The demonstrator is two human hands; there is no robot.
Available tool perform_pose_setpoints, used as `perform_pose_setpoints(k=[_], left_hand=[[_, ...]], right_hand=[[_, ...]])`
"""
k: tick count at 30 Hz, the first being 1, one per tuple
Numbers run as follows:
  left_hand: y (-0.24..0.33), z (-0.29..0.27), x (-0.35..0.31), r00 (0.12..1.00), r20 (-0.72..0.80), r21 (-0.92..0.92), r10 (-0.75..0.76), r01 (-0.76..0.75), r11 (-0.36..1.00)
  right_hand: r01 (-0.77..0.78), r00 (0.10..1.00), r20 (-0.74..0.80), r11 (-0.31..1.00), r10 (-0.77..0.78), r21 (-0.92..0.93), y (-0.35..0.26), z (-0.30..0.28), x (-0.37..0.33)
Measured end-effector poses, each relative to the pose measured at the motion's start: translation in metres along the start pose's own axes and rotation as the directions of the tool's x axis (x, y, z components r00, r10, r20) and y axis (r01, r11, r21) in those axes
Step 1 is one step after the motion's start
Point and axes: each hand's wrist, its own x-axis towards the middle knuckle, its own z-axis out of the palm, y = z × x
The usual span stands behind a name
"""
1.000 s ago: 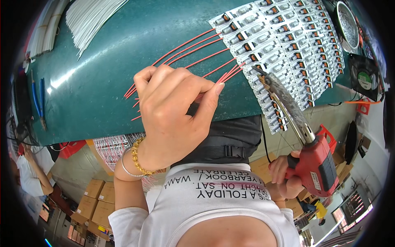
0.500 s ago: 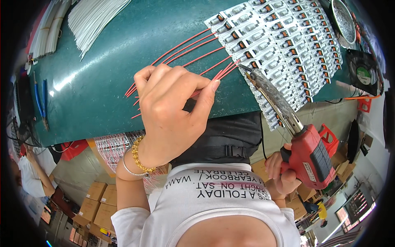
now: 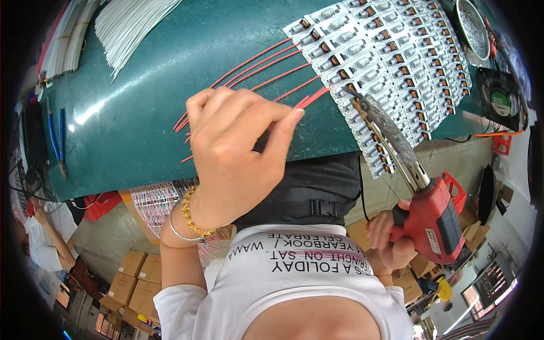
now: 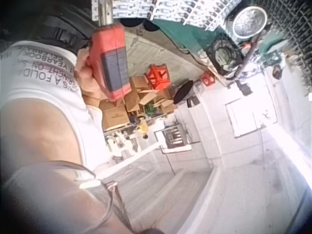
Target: The person uses a soldering iron to attach red and white wires to a grid of electronic components on a workbench. They repeatedly pick up individual wires, position them against the component terminals, and apply the soldering iron to secure the connections.
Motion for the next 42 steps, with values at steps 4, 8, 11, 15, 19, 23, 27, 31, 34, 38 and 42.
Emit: perform_pose_setpoints(k=[4,8,11,15,19,23,27,31,34,38,42], left_hand=[[0.006,-0.009,-0.001,1.0,0.008,-0.037,-0.028,0.029,0.999],[0.008,-0.008,-0.005,0.993,0.117,-0.059,-0.012,0.019,0.998],[0.009,-0.002,-0.005,0.994,0.108,-0.031,0.021,-0.018,0.999],[0.007,-0.003,-0.006,0.995,0.101,-0.031,0.018,-0.015,0.999],[0.006,-0.003,-0.006,0.995,0.094,-0.031,0.018,-0.016,0.999],[0.007,-0.002,-0.006,0.995,0.097,-0.023,0.021,-0.019,1.0],[0.007,-0.003,-0.006,0.995,0.096,-0.02,0.019,-0.017,1.0],[0.006,-0.003,-0.006,0.996,0.092,-0.024,0.02,-0.018,1.0],[0.007,-0.002,-0.008,0.996,0.085,-0.014,0.02,-0.019,1.0],[0.007,-0.002,-0.006,0.995,0.089,-0.013,0.037,-0.036,0.999],[0.006,0.002,-0.009,1.0,0.016,-0.006,0.026,-0.026,1.0]], right_hand=[[0.043,0.997,-0.064,0.999,-0.042,0.011,0.007,-0.01,-0.014],[0.019,1.0,0.011,0.999,-0.02,0.04,0.006,-0.017,-0.015],[-0.036,0.999,-0.001,0.999,0.036,-0.035,0.011,-0.02,-0.023],[-0.086,0.995,-0.054,0.994,0.082,-0.071,0.008,-0.014,-0.021],[-0.093,0.994,-0.065,0.996,0.093,0.005,0.014,-0.016,-0.025],[0.014,1.0,0.008,0.996,-0.015,0.088,0.032,-0.033,-0.03],[0.186,0.98,0.046,0.977,-0.191,0.109,0.035,-0.034,-0.024],[0.159,0.987,0.037,0.987,-0.159,0.009,0.016,-0.021,-0.016],[0.021,0.999,-0.038,0.997,-0.024,-0.075,0.006,-0.008,-0.014],[0.027,0.999,-0.04,0.998,-0.029,-0.06,0.01,-0.011,-0.018],[-0.009,1.0,-0.015,1.0,0.009,-0.009,0.008,-0.01,-0.017]])
